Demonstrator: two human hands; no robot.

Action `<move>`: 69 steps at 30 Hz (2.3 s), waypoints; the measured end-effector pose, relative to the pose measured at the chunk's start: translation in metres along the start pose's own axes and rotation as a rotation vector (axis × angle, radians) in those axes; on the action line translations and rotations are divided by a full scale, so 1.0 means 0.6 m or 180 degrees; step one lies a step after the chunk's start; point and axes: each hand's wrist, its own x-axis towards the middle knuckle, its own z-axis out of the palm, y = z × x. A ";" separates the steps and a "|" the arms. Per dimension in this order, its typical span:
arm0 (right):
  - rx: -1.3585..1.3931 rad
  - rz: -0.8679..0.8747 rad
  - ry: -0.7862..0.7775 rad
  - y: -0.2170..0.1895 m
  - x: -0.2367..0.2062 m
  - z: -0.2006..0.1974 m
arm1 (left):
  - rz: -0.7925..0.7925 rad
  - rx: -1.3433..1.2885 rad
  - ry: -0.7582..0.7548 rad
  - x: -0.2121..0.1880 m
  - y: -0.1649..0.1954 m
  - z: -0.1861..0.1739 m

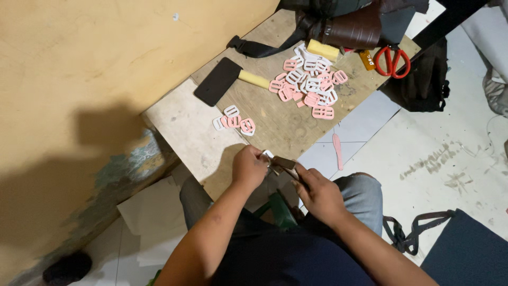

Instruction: The person uses a hammer to separate interlocked pink and white plastic buckles on a wooden workbench. They pick up pairs of buckles, position them on the bench, and strike them with the hammer to separate the components, then place the separated pieces aside.

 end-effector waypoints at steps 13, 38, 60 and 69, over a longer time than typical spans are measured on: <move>0.0130 0.0217 -0.0023 -0.005 0.017 -0.001 | -0.0399 0.0198 -0.0188 0.003 0.037 -0.013; 0.0286 0.0376 0.0104 0.011 0.009 0.003 | 0.1454 0.1399 -0.0153 -0.051 0.049 -0.028; 0.0510 0.0410 0.0099 -0.005 0.012 -0.013 | 0.2070 0.1200 0.0158 -0.054 0.033 -0.027; 0.0162 0.0405 0.0055 -0.004 0.021 -0.013 | 0.2129 0.1239 -0.0144 -0.046 0.030 -0.036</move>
